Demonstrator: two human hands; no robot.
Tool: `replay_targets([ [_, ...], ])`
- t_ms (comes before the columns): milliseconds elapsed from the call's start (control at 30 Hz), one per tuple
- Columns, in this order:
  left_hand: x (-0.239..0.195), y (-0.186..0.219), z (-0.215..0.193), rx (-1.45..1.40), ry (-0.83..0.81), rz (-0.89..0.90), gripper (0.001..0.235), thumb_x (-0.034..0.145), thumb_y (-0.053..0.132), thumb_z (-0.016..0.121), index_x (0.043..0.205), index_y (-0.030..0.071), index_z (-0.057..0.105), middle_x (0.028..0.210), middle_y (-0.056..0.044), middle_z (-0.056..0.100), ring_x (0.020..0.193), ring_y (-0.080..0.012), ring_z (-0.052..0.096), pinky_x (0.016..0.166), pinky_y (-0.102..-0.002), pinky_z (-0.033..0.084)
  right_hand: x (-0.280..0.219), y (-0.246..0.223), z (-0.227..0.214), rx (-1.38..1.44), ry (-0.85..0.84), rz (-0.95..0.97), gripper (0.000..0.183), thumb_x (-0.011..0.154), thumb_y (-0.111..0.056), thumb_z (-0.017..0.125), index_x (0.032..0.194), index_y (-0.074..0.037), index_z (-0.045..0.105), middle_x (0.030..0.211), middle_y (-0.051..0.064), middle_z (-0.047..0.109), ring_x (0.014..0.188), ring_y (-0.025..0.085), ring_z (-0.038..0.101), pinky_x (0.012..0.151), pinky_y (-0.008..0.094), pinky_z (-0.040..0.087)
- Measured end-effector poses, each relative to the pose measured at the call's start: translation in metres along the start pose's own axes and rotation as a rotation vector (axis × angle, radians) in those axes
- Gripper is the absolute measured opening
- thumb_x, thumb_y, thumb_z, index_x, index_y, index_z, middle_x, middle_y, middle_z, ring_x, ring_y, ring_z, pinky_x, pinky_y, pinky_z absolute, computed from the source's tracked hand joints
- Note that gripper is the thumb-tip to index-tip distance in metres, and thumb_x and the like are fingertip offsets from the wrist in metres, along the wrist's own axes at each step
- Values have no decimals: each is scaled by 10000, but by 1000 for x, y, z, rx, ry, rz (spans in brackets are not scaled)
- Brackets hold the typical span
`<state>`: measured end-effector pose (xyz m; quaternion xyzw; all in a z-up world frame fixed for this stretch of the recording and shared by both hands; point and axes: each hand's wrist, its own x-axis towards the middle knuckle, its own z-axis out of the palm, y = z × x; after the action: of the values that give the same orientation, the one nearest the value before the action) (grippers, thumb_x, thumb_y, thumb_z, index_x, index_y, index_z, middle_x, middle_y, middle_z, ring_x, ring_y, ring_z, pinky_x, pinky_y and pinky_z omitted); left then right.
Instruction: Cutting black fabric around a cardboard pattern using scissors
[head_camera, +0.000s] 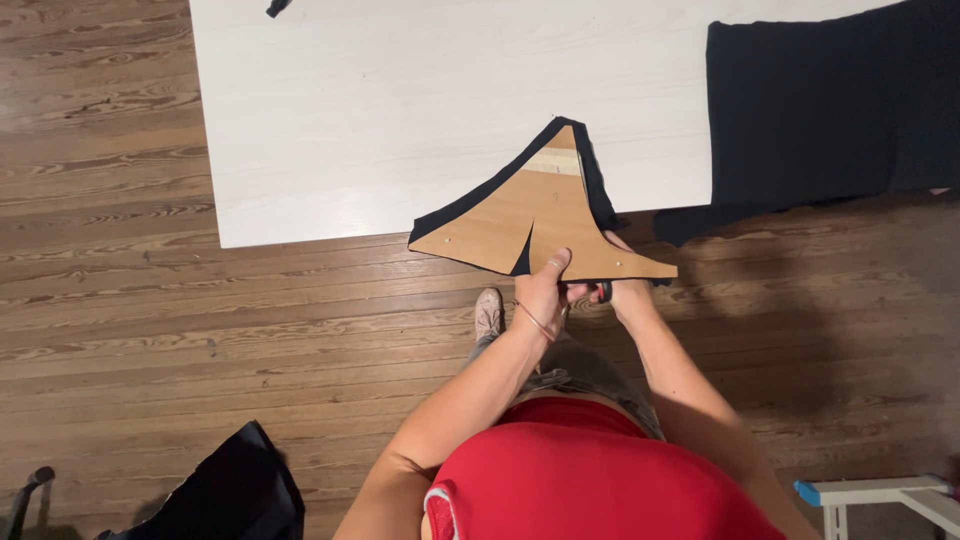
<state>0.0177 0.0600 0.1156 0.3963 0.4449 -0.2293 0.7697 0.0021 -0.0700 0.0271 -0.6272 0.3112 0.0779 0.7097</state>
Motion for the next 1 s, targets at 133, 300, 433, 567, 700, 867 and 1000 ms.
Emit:
replay_targets([
  [133, -3, 3, -1, -22, -7, 13, 480, 845, 141, 817, 1146, -160, 595, 1016, -241, 606, 688, -442, 718, 597, -425, 670, 28, 38, -18, -144, -130, -142, 640, 915, -37, 693, 1515, -160, 508, 1059, 212, 703, 633, 310, 696, 428, 405, 569],
  [300, -11, 10, 0, -8, -7, 26, 452, 845, 133, 804, 1135, -148, 601, 1000, -261, 644, 685, -453, 715, 603, -431, 665, 29, 46, -20, -115, -101, -161, 637, 896, -50, 716, 1496, -165, 534, 1118, 193, 687, 758, 284, 689, 573, 383, 567],
  [433, -8, 6, -4, -5, -12, 19, 423, 853, 129, 795, 1112, -146, 606, 979, -262, 655, 677, -451, 716, 586, -427, 670, 20, 56, -24, -90, -69, -164, 635, 885, -57, 729, 1484, -169, 549, 1154, 181, 677, 833, 268, 684, 660, 370, 566],
  [567, -5, 4, -7, -5, -29, 4, 446, 856, 134, 796, 1112, -170, 594, 993, -257, 626, 685, -434, 723, 587, -416, 670, 18, 58, -23, -50, -28, -188, 633, 868, -68, 749, 1466, -173, 572, 1207, 164, 663, 946, 244, 678, 790, 350, 564],
  [700, -14, 11, -13, 5, -28, -2, 468, 853, 121, 800, 1138, -183, 586, 993, -269, 643, 675, -432, 720, 589, -416, 667, 22, 56, -17, -13, 1, -219, 630, 851, -80, 770, 1448, -178, 594, 1260, 146, 648, 1058, 221, 671, 920, 330, 562],
  [867, -16, 12, -20, 24, -34, -8, 468, 846, 120, 810, 1142, -165, 586, 1007, -266, 639, 668, -428, 717, 588, -422, 668, -22, -26, 20, -208, 27, -86, 332, 939, -100, 668, 1262, -176, 691, 1120, 81, 675, 1000, 191, 627, 871, 328, 538],
  [1000, -12, 8, -26, 29, -46, -14, 475, 850, 112, 808, 1146, -175, 572, 1012, -275, 641, 674, -432, 716, 590, -427, 666, -10, -5, 15, -337, 66, -42, 266, 938, -119, 681, 1187, -212, 697, 1082, 58, 703, 996, 183, 634, 919, 334, 515],
])
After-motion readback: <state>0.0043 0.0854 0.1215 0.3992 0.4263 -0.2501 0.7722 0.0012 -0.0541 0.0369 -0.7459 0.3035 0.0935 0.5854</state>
